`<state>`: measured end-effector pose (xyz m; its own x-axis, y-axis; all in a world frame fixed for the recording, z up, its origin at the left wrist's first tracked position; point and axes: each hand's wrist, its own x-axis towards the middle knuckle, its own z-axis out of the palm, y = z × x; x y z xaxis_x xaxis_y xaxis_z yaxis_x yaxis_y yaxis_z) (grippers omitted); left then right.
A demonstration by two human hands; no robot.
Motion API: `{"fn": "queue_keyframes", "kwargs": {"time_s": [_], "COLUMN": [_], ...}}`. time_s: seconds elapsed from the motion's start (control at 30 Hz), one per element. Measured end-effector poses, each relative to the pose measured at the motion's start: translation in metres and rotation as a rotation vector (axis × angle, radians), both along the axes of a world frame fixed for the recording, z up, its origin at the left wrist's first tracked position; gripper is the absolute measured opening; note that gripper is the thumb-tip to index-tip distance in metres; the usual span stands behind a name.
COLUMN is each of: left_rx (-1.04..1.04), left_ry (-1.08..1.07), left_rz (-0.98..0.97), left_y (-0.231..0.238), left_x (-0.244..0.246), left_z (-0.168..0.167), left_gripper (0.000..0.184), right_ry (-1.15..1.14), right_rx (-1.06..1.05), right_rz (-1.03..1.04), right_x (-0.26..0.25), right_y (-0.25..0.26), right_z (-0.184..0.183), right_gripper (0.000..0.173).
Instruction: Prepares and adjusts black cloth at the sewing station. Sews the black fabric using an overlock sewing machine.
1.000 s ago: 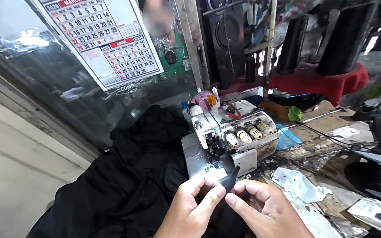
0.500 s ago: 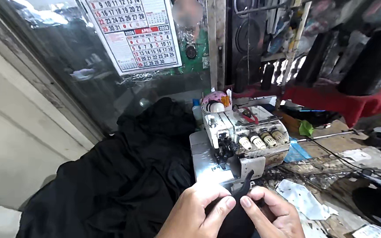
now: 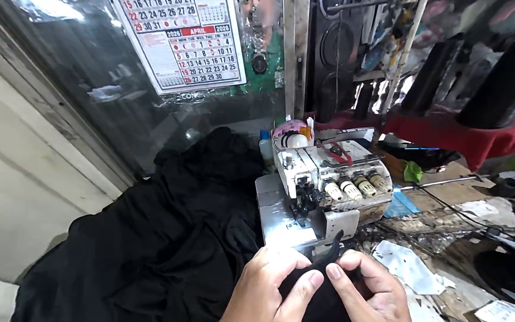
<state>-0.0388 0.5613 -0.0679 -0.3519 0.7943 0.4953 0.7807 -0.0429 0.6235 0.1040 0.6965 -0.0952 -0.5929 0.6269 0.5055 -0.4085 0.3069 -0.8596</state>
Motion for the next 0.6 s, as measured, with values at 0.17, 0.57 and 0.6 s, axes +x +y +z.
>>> {"fn": "queue_keyframes", "kwargs": {"time_s": [0.17, 0.57, 0.6], "left_rx": [0.022, -0.252, -0.275], "left_ry": [0.082, -0.052, -0.024], "left_rz": [0.017, -0.094, -0.099], "left_y": [0.001, 0.009, 0.011], "left_x": [0.002, -0.022, -0.024], "left_z": [0.004, 0.002, 0.012], "left_gripper": [0.027, 0.030, 0.031], "right_ry": [0.027, -0.166, -0.170], "right_rx": [-0.020, -0.091, -0.094], "right_rz": [-0.001, -0.046, -0.052], "right_x": [-0.001, -0.002, -0.004], "right_y": [-0.001, 0.009, 0.011], "right_z": [0.000, -0.015, -0.011], "right_gripper": [0.006, 0.006, 0.006]}}
